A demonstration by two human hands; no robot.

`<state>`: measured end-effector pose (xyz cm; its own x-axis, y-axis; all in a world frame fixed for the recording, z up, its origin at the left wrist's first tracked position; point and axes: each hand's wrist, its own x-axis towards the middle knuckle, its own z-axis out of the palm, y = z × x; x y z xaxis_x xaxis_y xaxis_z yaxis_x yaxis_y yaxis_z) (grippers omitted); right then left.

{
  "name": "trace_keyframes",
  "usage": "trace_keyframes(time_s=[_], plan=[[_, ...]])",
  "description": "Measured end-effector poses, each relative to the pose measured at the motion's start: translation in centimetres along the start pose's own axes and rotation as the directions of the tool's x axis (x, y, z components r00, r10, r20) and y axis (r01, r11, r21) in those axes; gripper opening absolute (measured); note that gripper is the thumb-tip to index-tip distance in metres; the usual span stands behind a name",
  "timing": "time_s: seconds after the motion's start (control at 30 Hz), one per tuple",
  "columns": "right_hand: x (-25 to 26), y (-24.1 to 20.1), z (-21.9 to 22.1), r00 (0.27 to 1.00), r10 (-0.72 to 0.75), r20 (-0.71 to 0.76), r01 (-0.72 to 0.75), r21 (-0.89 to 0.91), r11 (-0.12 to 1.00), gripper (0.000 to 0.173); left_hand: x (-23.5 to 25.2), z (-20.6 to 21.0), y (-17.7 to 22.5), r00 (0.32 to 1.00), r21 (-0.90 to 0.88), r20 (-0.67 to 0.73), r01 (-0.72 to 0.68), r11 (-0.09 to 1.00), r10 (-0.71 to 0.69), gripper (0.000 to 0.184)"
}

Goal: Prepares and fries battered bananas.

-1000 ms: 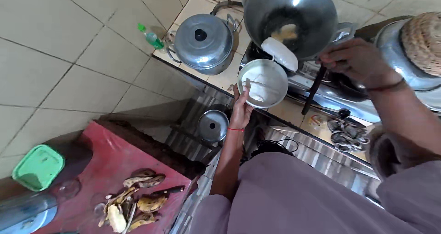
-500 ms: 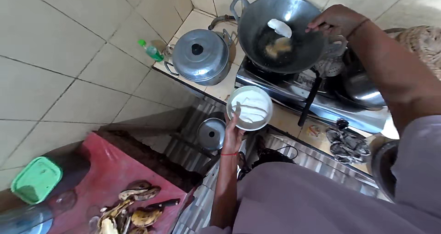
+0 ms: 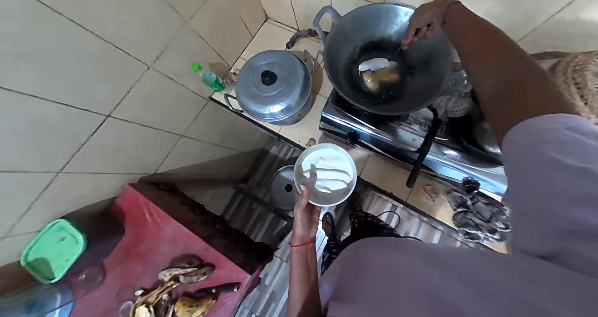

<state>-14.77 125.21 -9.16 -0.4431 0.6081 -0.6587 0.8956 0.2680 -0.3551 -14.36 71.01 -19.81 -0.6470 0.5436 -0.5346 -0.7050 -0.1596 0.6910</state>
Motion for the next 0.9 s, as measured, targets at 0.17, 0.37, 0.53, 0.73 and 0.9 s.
trace_keyframes(time_s=[0.17, 0.37, 0.53, 0.73, 0.9], plan=[[0.9, -2.4, -0.2, 0.999, 0.031, -0.036, -0.032, -0.038, 0.999, 0.016, -0.2, 0.0, 0.1, 0.999, 0.012, -0.034, 0.009, 1.0, -0.009, 0.081], [3.9, -3.5, -0.7, 0.992, -0.077, -0.1, 0.07, -0.069, 0.995, 0.008, 0.1, 0.1, -0.3, 0.999, -0.017, -0.033, 0.016, 1.0, -0.016, 0.081], [2.2, -4.0, -0.2, 0.962, -0.141, -0.233, 0.082, -0.246, 0.966, 0.022, 0.4, 0.3, -0.5, 1.0, -0.037, -0.006, 0.006, 0.999, -0.006, 0.082], [0.7, -4.3, 1.2, 0.918, -0.214, -0.335, 0.07, -0.395, 0.916, 0.035, 0.5, 0.4, -0.6, 1.0, -0.02, 0.006, 0.006, 1.0, -0.006, 0.084], [-1.2, -4.5, 2.0, 0.883, -0.222, -0.414, 0.013, -0.451, 0.892, 0.04, 0.5, 0.7, -0.4, 0.999, -0.032, 0.041, 0.007, 0.999, -0.006, 0.076]])
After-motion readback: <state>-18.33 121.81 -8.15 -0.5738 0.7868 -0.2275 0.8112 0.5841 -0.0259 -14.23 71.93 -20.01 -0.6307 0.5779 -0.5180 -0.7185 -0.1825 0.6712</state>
